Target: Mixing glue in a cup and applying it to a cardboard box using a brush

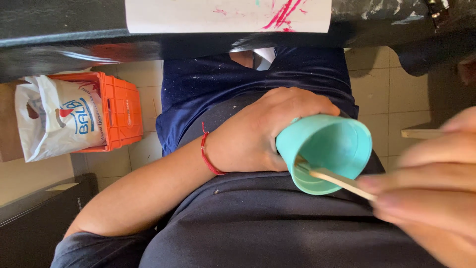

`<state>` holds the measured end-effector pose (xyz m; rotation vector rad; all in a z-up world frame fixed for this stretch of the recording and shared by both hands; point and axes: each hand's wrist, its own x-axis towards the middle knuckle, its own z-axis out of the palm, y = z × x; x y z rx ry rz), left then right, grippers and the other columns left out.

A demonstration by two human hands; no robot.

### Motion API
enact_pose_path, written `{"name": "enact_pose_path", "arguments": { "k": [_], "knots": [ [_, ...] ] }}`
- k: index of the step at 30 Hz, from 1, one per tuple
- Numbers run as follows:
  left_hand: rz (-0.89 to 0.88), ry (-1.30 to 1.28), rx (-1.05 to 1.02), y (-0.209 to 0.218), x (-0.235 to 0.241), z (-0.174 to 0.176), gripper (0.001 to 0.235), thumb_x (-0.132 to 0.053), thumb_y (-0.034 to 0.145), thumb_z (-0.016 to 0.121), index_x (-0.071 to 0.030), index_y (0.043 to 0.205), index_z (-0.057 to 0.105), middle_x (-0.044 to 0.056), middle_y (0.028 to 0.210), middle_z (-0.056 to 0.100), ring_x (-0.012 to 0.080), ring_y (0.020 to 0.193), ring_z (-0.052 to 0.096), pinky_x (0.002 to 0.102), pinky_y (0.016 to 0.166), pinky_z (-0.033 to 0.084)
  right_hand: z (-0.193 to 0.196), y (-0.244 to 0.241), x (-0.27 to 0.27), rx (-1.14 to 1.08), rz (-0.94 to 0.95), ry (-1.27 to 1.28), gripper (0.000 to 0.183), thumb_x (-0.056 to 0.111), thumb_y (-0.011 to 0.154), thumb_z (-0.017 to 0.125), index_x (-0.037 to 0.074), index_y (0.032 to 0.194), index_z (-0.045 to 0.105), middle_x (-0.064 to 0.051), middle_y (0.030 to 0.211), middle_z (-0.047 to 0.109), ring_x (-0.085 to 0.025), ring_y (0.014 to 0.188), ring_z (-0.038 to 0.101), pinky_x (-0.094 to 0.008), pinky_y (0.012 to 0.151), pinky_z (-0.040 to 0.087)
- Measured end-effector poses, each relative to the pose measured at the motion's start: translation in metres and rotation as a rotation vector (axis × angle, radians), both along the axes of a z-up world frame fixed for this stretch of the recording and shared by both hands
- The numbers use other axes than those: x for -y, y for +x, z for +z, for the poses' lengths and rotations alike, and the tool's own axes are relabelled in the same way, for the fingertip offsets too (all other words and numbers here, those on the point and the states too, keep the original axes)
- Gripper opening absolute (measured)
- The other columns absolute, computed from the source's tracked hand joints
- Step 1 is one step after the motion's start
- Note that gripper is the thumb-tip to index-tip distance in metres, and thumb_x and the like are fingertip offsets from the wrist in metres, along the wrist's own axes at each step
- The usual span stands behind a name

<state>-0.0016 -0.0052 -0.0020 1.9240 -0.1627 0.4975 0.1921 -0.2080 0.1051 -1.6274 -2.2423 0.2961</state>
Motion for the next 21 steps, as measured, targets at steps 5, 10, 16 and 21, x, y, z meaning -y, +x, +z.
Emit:
{"name": "enact_pose_path", "arguments": {
  "k": [5, 10, 16, 21],
  "knots": [
    [0.011, -0.026, 0.049, 0.002, 0.003, 0.002, 0.056, -0.038, 0.092, 0.076, -0.011, 0.134, 0.049, 0.006, 0.130, 0.063, 0.0288, 0.119, 0.070, 0.043, 0.109, 0.053, 0.004, -0.032, -0.048, 0.015, 0.047, 0.152, 0.006, 0.019, 0.090, 0.065, 0.021, 0.088, 0.071, 0.006, 0.096, 0.077, -0.012, 0.078, 0.065, -0.038, 0.080, 0.031],
    [-0.034, -0.073, 0.140, 0.006, 0.002, 0.006, 0.052, -0.036, 0.095, 0.074, -0.008, 0.130, 0.049, 0.010, 0.125, 0.065, 0.0315, 0.114, 0.072, 0.044, 0.103, 0.059, 0.001, -0.045, -0.061, -0.088, 0.006, 0.415, 0.032, 0.003, 0.090, 0.048, 0.013, 0.073, 0.074, -0.006, 0.077, 0.076, -0.016, 0.066, 0.067, -0.038, 0.076, 0.024],
    [-0.002, -0.065, 0.027, 0.000, -0.002, 0.005, 0.055, -0.032, 0.093, 0.078, -0.011, 0.134, 0.047, 0.005, 0.128, 0.064, 0.0282, 0.116, 0.071, 0.042, 0.105, 0.054, 0.018, -0.033, -0.055, 0.236, 0.035, 0.146, 0.015, 0.007, 0.093, 0.065, 0.012, 0.106, 0.072, 0.003, 0.108, 0.077, -0.025, 0.071, 0.059, -0.047, 0.065, 0.039],
    [-0.023, -0.096, 0.046, 0.004, -0.003, 0.006, 0.056, -0.032, 0.089, 0.078, -0.010, 0.132, 0.049, 0.008, 0.123, 0.066, 0.0300, 0.112, 0.072, 0.042, 0.099, 0.057, 0.024, -0.031, -0.058, 0.219, -0.011, 0.168, 0.020, 0.002, 0.093, 0.065, 0.017, 0.106, 0.068, 0.009, 0.111, 0.076, -0.019, 0.084, 0.064, -0.048, 0.075, 0.036]
  ]
}}
